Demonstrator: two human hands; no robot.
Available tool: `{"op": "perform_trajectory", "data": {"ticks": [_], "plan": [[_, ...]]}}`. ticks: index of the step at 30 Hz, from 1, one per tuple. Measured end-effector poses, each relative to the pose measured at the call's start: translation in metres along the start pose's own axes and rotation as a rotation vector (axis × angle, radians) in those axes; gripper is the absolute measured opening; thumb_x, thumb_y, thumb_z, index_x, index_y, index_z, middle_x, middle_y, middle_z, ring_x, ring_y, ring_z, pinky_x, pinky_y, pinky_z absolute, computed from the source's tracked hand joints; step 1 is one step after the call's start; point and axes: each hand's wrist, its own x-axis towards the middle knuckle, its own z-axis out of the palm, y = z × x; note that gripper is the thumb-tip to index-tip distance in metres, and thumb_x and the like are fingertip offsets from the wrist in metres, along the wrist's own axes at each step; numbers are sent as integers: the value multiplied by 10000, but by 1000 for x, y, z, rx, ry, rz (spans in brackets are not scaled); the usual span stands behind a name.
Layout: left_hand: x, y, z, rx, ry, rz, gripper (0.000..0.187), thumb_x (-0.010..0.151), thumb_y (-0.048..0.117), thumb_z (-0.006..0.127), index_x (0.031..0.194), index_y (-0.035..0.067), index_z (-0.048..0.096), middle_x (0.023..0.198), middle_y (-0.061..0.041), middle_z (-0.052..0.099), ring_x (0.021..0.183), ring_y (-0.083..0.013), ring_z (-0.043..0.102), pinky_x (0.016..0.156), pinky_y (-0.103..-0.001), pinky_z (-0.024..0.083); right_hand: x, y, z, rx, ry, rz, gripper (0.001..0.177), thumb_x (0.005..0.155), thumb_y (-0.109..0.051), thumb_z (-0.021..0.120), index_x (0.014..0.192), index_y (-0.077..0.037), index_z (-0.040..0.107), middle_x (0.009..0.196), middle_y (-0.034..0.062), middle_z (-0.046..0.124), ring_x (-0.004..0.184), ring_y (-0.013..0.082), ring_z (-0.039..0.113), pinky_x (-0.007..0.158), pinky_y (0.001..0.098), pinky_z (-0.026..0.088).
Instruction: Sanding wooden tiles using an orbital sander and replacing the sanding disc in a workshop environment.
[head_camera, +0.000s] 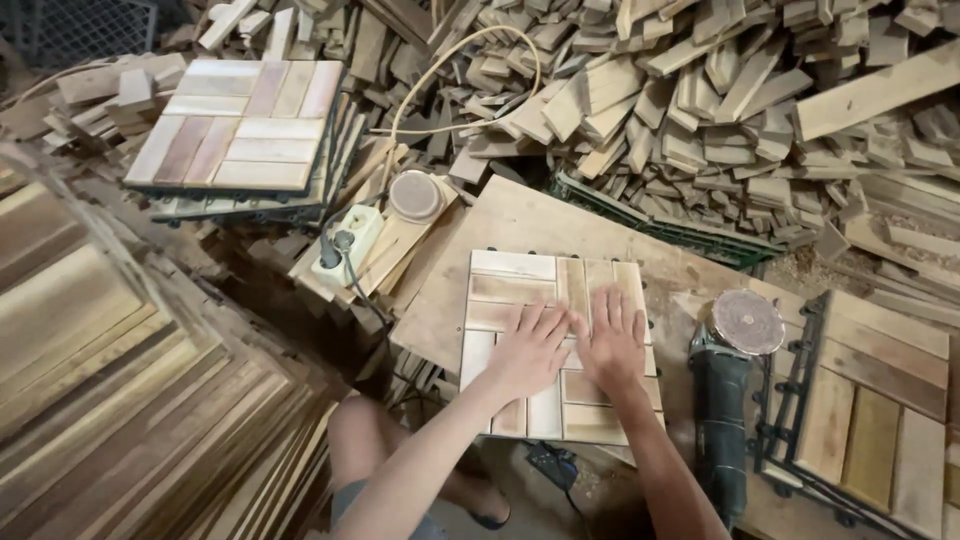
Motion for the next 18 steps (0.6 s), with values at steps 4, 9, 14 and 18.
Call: {"op": "perform_trajectory", "data": {"ticks": [4, 9, 14, 18], "plan": [[22, -17, 13, -32, 38, -55, 574, 1001, 419, 422, 1469, 107, 537, 1570, -101, 479, 1491, -339, 369, 1188, -593, 276, 3, 2, 4, -23, -42, 18, 751, 1061, -648, 204, 1638, -170, 260, 1696, 105, 268, 1590, 265, 178, 1286, 501, 123], [52, -53, -4, -112, -266, -240, 762, 1000, 585, 348, 1588, 101, 349, 1677, -125, 300, 1569, -313, 224, 1264, -568, 148, 2, 8, -1, 7, -42, -9, 746, 1053, -628, 194, 1644, -175, 236, 1701, 109, 242, 1589, 281, 169, 1281, 515, 132], [35, -68, -45, -62, -271, -588, 802, 974, 577, 397, 1593, 73, 320, 1682, -109, 276, 1570, -274, 187, 1240, -570, 194, -3, 4, -4, 126, 76, -47, 725, 1032, -636, 338, 1604, -190, 367, 1659, 114, 352, 1568, 304, 247, 1248, 553, 209], [6, -50, -47, -30, -197, -738, 709, 1013, 444, 395, 1570, 8, 345, 1651, -188, 306, 1520, -366, 283, 1213, -587, 249, 4, 18, 25, 90, 132, -122, 741, 1033, -622, 368, 1615, -164, 367, 1655, 153, 365, 1556, 340, 270, 1205, 619, 235]]}}
